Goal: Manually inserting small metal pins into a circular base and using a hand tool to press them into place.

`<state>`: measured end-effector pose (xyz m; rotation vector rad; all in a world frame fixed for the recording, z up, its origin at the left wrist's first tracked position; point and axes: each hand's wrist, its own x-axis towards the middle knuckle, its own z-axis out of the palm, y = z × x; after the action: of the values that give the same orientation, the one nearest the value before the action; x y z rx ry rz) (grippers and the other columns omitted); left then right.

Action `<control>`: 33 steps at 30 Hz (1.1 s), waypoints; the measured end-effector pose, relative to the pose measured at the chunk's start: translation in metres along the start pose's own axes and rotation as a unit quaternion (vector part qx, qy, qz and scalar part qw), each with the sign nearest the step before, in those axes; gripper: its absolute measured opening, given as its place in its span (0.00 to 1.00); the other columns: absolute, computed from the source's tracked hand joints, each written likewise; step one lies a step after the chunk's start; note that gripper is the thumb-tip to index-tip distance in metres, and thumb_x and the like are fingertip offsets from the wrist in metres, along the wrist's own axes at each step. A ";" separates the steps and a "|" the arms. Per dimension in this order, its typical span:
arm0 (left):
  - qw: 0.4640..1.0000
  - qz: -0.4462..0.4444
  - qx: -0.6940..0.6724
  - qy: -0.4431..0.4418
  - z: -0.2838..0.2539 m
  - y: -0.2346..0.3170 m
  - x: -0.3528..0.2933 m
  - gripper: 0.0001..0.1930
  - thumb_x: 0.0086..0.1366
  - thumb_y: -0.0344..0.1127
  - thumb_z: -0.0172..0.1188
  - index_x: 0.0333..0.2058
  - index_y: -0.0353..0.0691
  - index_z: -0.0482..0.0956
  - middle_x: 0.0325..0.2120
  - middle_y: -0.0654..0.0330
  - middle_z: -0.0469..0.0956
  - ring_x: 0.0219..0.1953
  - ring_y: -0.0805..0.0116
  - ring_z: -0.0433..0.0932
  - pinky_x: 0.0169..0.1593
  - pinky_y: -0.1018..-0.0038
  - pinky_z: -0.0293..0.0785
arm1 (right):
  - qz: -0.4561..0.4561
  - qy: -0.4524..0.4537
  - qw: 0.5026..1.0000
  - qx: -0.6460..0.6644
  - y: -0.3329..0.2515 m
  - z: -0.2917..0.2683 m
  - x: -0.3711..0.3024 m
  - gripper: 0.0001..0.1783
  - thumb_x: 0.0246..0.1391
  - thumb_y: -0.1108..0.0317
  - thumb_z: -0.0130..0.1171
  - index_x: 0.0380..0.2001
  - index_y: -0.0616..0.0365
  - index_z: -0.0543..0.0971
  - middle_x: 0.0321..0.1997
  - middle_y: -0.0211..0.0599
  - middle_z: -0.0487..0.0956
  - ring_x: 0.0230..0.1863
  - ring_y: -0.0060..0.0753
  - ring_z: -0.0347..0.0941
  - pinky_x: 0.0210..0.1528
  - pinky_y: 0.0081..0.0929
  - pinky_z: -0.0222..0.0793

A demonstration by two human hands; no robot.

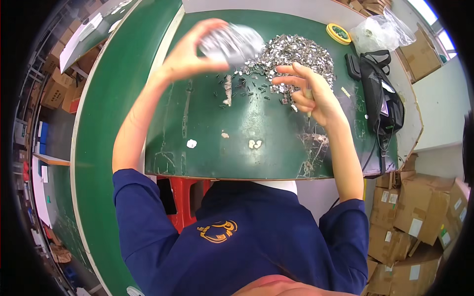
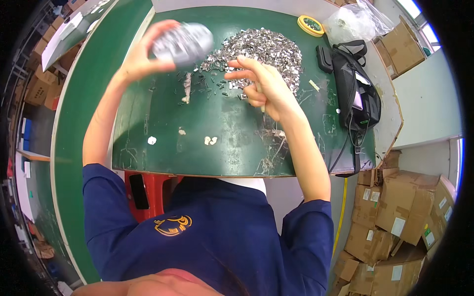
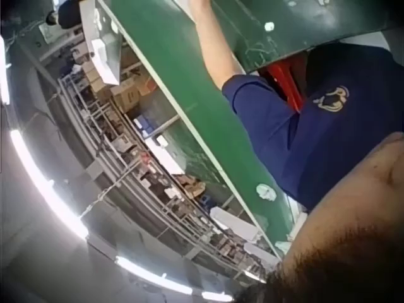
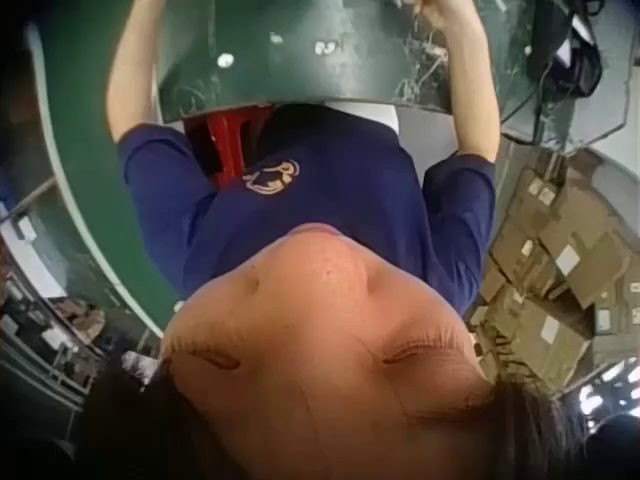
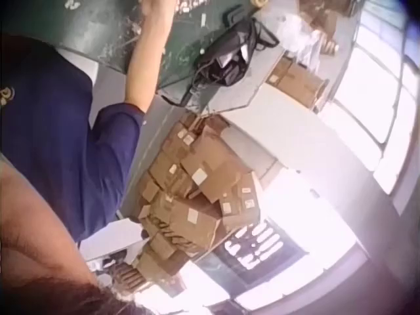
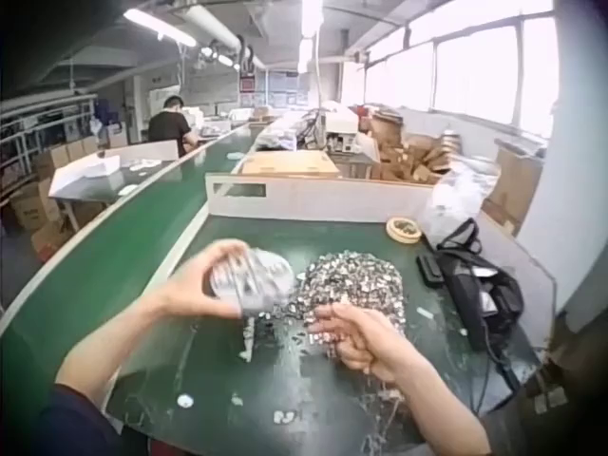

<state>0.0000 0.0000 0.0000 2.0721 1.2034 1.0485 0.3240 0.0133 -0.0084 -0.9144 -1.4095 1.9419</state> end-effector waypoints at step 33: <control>0.976 -0.186 -0.102 0.053 0.141 0.089 -0.128 0.07 0.59 0.26 0.66 0.37 0.33 0.84 0.40 0.59 0.78 0.39 0.70 0.78 0.43 0.74 0.75 | -0.071 0.030 0.797 -0.599 0.040 0.034 -0.068 0.13 0.54 0.60 0.64 0.34 0.61 0.80 0.28 0.46 0.81 0.33 0.47 0.80 0.37 0.38 0.74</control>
<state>0.1198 -0.1627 -0.0604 1.5752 1.4035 1.0600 0.3364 -0.0695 -0.0265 -1.2675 -2.5883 0.6916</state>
